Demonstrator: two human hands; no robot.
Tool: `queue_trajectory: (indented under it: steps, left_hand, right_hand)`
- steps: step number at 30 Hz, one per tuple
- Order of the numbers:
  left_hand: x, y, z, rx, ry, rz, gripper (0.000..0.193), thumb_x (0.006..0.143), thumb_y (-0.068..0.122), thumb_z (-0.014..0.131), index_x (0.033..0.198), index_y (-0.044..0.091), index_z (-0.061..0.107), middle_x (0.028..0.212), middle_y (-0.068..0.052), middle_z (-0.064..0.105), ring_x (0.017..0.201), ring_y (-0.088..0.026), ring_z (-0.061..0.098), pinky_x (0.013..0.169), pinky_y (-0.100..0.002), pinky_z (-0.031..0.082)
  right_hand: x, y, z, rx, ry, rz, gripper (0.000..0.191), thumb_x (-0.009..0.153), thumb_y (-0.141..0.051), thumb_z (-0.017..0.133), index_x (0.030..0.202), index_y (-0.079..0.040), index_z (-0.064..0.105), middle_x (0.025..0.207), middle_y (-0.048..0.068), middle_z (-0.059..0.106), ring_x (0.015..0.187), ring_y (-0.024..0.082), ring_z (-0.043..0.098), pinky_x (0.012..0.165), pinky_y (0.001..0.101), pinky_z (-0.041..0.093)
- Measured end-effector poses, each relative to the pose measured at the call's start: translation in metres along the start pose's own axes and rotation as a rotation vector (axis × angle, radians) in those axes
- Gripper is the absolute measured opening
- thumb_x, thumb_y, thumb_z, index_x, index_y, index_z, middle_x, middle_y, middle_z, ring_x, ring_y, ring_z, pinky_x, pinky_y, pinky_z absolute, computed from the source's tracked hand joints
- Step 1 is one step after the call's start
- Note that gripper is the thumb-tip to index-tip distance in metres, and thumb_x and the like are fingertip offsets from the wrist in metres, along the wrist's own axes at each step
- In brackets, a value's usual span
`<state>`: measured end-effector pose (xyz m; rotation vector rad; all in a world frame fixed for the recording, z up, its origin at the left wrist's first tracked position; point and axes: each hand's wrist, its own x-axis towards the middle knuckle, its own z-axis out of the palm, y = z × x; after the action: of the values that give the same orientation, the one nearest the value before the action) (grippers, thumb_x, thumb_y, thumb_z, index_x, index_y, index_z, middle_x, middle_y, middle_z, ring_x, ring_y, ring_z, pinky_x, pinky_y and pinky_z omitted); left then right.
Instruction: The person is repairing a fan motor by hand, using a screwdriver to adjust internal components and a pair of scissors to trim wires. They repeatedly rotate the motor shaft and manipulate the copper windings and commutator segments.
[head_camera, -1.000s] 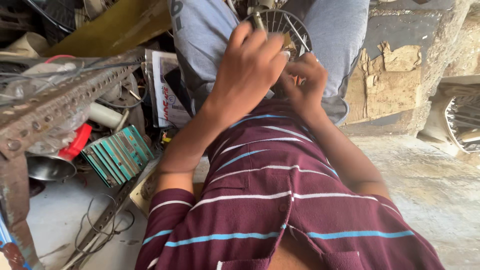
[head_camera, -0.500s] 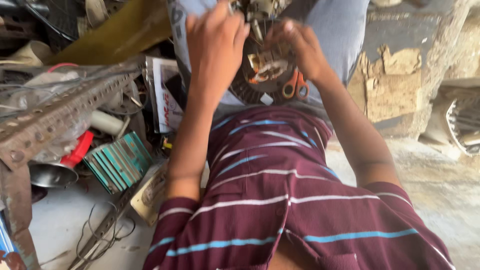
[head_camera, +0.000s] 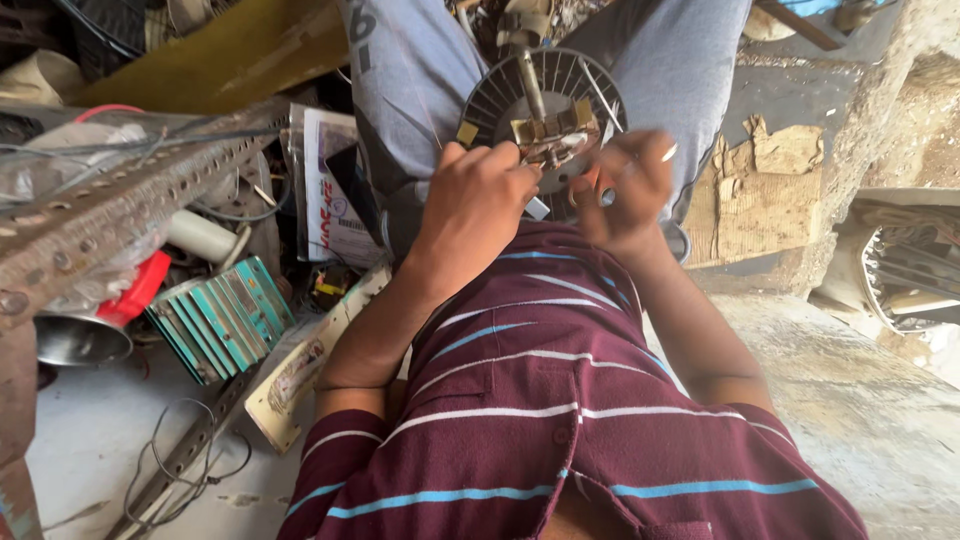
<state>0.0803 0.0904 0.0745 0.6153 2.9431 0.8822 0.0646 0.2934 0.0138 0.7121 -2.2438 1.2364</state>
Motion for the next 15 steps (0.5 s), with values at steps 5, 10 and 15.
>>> queue_trajectory:
  steps: [5, 10, 15]
  left_hand:
    - [-0.006, -0.002, 0.004, 0.089, -0.047, 0.102, 0.010, 0.091, 0.010, 0.066, 0.087, 0.010, 0.075, 0.088, -0.006, 0.064, 0.087, -0.022, 0.064, 0.082, -0.040, 0.044]
    - [0.001, 0.002, -0.009, 0.225, 0.062, 0.281, 0.007, 0.089, 0.009, 0.069, 0.083, 0.009, 0.071, 0.091, -0.003, 0.063, 0.092, -0.020, 0.062, 0.095, -0.041, 0.045]
    - [0.074, -0.025, 0.018, 0.329, 0.221, 0.346, 0.008, 0.086, 0.010, 0.073, 0.080, 0.008, 0.069, 0.089, -0.005, 0.065, 0.087, -0.020, 0.065, 0.089, -0.041, 0.049]
  right_hand:
    - [-0.012, -0.015, 0.003, -0.118, -0.307, 0.005, 0.033, 0.084, 0.001, 0.080, 0.114, -0.010, 0.080, 0.095, 0.008, 0.060, 0.082, 0.025, 0.055, 0.070, 0.0377, 0.046]
    - [-0.027, -0.008, 0.014, 0.126, -0.129, 0.335, 0.016, 0.087, 0.000, 0.082, 0.100, -0.006, 0.076, 0.090, 0.004, 0.062, 0.080, 0.018, 0.059, 0.069, 0.0321, 0.046]
    - [-0.033, 0.003, 0.030, 0.573, 0.114, 0.963, 0.011, 0.094, -0.002, 0.078, 0.084, 0.000, 0.071, 0.070, -0.004, 0.059, 0.063, 0.003, 0.050, 0.056, 0.0225, 0.036]
